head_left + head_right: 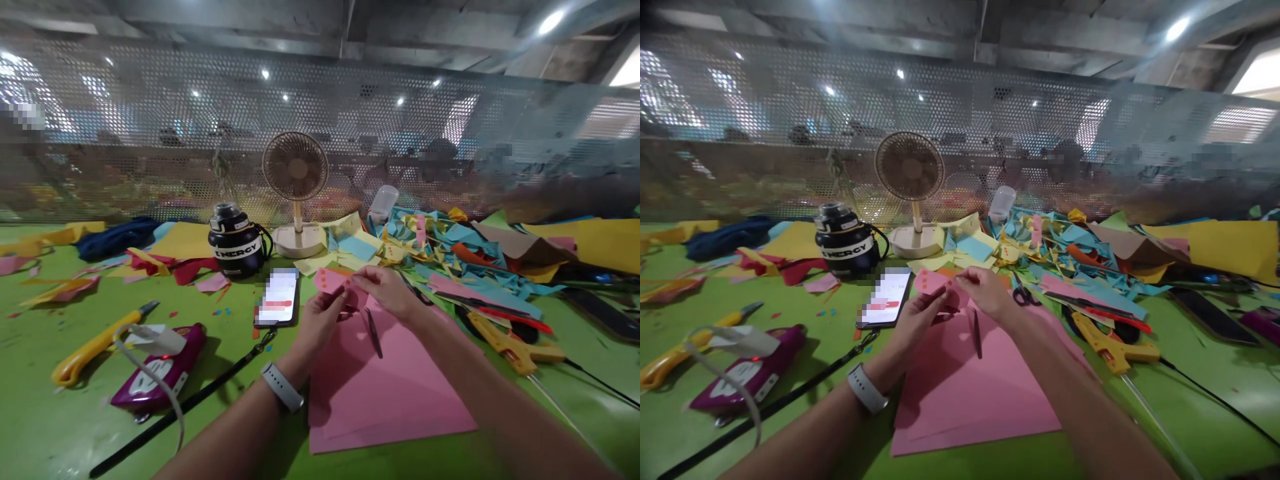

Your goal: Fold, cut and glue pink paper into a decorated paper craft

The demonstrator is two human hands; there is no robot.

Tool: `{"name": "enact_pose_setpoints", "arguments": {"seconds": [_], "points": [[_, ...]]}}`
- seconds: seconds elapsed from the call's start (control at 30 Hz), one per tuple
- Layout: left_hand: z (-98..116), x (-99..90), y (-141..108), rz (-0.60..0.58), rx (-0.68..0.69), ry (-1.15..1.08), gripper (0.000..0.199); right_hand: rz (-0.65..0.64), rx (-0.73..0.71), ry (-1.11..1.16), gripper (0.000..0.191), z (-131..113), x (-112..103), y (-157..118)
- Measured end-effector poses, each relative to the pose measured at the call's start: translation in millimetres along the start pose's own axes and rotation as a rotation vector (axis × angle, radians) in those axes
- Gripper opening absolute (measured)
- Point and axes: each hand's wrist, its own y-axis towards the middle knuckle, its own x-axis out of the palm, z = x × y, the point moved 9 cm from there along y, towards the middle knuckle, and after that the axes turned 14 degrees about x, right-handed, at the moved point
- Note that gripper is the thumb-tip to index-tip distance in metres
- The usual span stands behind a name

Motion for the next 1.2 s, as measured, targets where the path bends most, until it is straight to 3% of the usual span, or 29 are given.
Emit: {"name": "enact_pose_setpoints", "arguments": {"seconds": [0.43, 0.7, 1.2], "points": [[15.0, -1.1, 1.0, 0.002, 0.167, -0.033, 0.034, 0.144, -0.121, -0.126, 0.018, -4.0, -11.3, -9.9], [12.9, -4.4, 2.0, 0.017, 0.184, -0.036, 0.036, 0.187, -0.202, -0.225, 0.015, -14.3, -6.0, -18.5], [19.5, -6.5, 2.5, 0.047, 0.251, -0.004, 0.038, 0.191, -0.215, -0.224, 0.016, -19.2, -4.8, -22.5]]}}
